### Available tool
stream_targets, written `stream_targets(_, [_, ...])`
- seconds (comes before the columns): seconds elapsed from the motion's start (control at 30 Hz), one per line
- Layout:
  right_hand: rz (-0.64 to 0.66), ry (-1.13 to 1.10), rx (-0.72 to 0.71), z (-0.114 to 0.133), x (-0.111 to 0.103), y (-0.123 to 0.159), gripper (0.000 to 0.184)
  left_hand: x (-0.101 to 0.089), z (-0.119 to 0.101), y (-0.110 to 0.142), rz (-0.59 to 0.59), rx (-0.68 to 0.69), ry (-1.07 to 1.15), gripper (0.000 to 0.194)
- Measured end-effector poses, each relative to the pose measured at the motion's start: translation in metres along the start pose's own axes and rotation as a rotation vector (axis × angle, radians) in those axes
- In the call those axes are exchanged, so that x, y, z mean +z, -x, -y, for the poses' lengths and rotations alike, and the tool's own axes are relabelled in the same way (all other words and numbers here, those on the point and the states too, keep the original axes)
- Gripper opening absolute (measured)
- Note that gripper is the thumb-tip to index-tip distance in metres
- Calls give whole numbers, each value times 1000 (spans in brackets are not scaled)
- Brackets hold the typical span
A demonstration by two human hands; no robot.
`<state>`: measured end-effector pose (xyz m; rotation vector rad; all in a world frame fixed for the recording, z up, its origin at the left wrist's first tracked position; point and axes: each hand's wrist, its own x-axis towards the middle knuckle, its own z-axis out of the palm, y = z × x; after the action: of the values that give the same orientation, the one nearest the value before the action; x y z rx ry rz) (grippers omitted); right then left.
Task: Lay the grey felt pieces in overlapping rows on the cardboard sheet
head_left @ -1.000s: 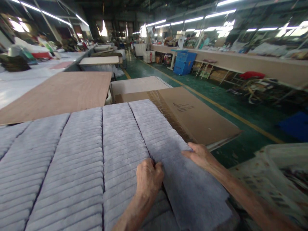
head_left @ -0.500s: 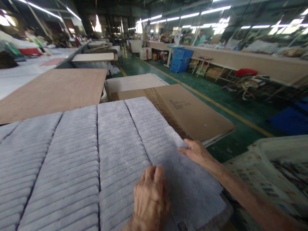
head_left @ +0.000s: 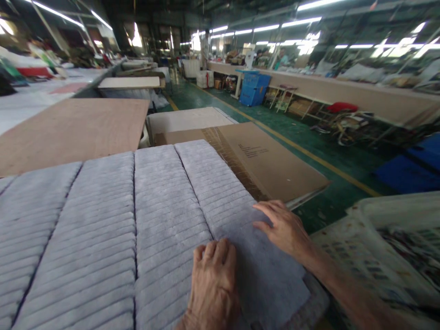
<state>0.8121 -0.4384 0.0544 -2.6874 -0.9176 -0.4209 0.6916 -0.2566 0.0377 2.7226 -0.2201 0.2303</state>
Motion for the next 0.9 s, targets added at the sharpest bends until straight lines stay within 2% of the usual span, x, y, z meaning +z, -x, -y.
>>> stream_targets(0.1, [47, -33, -56, -10, 1, 0, 32, -5, 5, -9, -29, -45, -31, 35])
stream_targets(0.23, [97, -42, -32, -11, -2, -5, 34, -15, 4, -23, 84, -180, -34, 32])
stream_targets(0.33, [142, -48, 24, -13, -3, -9, 28, -22, 2, -34, 139, -258, -20, 32])
stream_targets(0.43, [176, -51, 133, -16, -2, -11, 23, -26, 4, -42, 185, -344, -15, 31])
stream_targets(0.6, [227, -79, 370, -13, -1, -11, 25, -29, 8, -47, 195, -432, 0, 17])
stream_targets(0.7, [261, -124, 447, -9, -3, -10, 21, -28, 10, -43, 157, -412, 16, 7])
stream_targets(0.9, [250, -169, 628, -9, -3, -2, 28, -21, 12, -38, 94, -386, -2, 14])
